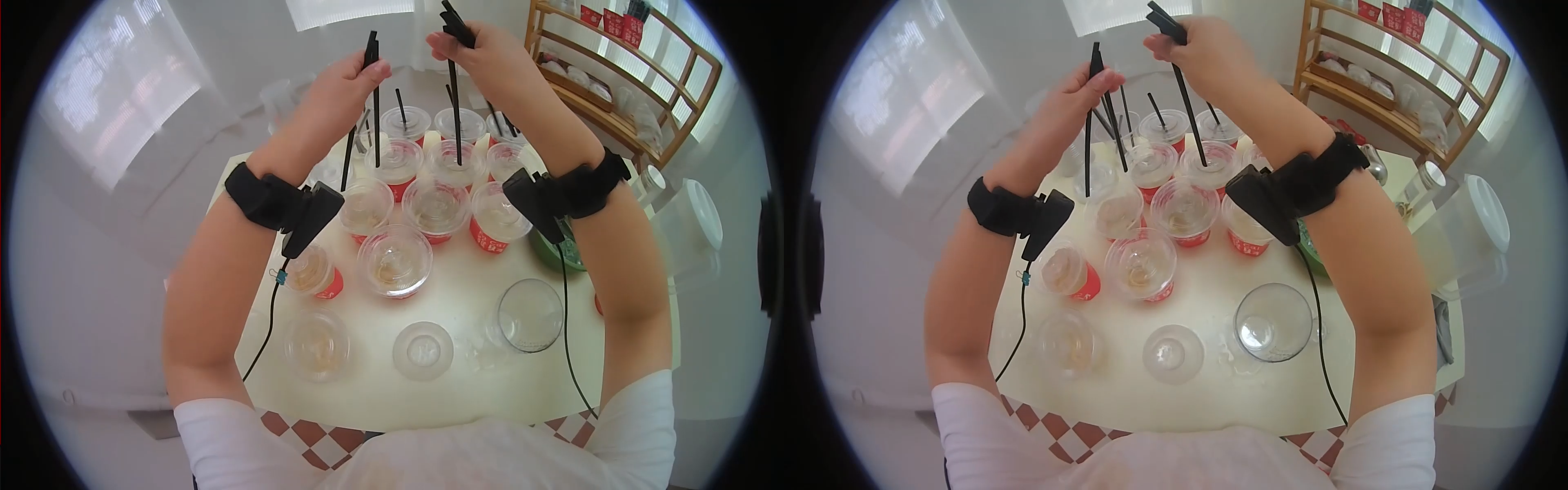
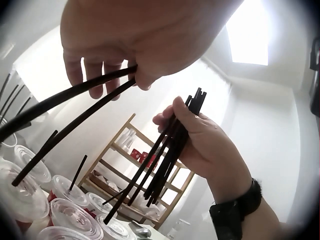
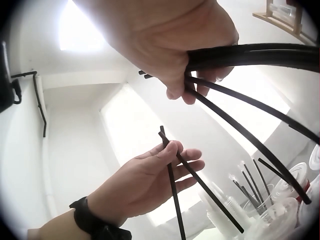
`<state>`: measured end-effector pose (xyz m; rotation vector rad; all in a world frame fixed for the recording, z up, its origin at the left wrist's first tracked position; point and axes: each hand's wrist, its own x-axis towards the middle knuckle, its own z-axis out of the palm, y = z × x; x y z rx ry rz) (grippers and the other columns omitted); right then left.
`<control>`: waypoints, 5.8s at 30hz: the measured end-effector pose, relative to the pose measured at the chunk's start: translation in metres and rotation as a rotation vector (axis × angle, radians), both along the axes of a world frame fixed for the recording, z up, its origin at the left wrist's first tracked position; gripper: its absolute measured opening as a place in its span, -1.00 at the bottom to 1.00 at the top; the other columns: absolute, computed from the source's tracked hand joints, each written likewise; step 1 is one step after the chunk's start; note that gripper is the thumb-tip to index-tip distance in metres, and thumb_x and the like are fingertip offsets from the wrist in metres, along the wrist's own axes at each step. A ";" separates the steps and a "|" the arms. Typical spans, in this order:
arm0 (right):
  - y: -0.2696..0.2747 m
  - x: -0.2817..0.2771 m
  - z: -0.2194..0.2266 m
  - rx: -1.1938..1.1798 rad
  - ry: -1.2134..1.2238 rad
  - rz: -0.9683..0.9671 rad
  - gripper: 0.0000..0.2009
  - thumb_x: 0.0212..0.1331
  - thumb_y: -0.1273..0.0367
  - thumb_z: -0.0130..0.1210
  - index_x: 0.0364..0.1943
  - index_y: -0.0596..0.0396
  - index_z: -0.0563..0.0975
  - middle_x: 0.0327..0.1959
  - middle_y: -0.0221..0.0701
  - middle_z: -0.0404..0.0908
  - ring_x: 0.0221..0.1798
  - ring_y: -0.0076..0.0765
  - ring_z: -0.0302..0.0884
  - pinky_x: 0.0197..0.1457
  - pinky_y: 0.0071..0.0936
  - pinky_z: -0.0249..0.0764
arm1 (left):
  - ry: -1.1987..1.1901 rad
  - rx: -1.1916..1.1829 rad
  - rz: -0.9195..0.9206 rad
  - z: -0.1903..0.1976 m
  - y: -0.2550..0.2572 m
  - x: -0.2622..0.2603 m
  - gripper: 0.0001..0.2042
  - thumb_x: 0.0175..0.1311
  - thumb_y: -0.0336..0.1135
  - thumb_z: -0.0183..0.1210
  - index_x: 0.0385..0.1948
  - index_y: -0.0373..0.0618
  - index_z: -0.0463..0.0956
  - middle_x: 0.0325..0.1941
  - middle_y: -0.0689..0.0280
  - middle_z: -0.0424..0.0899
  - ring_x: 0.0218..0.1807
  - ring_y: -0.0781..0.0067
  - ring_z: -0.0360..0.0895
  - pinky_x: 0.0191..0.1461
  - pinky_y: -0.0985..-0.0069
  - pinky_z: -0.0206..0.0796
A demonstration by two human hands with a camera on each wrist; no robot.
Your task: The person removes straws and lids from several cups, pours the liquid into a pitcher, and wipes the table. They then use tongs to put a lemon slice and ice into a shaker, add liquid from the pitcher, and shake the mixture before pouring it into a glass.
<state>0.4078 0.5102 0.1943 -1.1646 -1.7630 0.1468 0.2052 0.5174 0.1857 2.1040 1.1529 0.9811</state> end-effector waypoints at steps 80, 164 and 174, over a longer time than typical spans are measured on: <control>-0.132 0.048 0.042 -0.424 0.335 0.041 -0.43 0.25 0.09 -0.08 0.20 0.20 0.15 -0.07 -0.37 0.38 -0.06 -0.48 0.32 -0.02 -0.56 0.31 | 0.192 -0.280 0.139 -0.036 0.082 -0.094 -0.28 0.05 -0.42 0.03 0.29 -0.26 -0.12 0.25 0.10 0.27 0.23 0.20 0.24 0.27 0.44 0.03; -0.237 -0.175 -0.195 -0.737 0.462 0.467 0.02 -0.32 0.34 0.41 0.26 0.22 -0.06 0.26 -0.07 0.10 0.32 -0.09 0.08 0.33 -0.41 0.08 | 0.644 0.171 0.186 -0.099 -0.137 -0.120 -0.78 0.14 -0.36 -0.07 -0.18 -0.15 0.42 -0.36 -0.01 0.54 -0.29 -0.02 0.49 -0.23 0.23 0.33; -0.244 -0.168 -0.178 -0.759 0.416 0.416 -0.14 -0.26 0.32 0.39 0.18 0.21 0.09 0.19 -0.17 0.20 0.26 -0.17 0.17 0.27 -0.41 0.16 | -0.142 -0.049 0.670 -0.102 -0.147 -0.229 -0.71 0.28 -0.37 -0.07 -0.03 -0.34 0.36 -0.31 0.27 0.57 -0.29 0.57 0.48 -0.34 0.62 0.31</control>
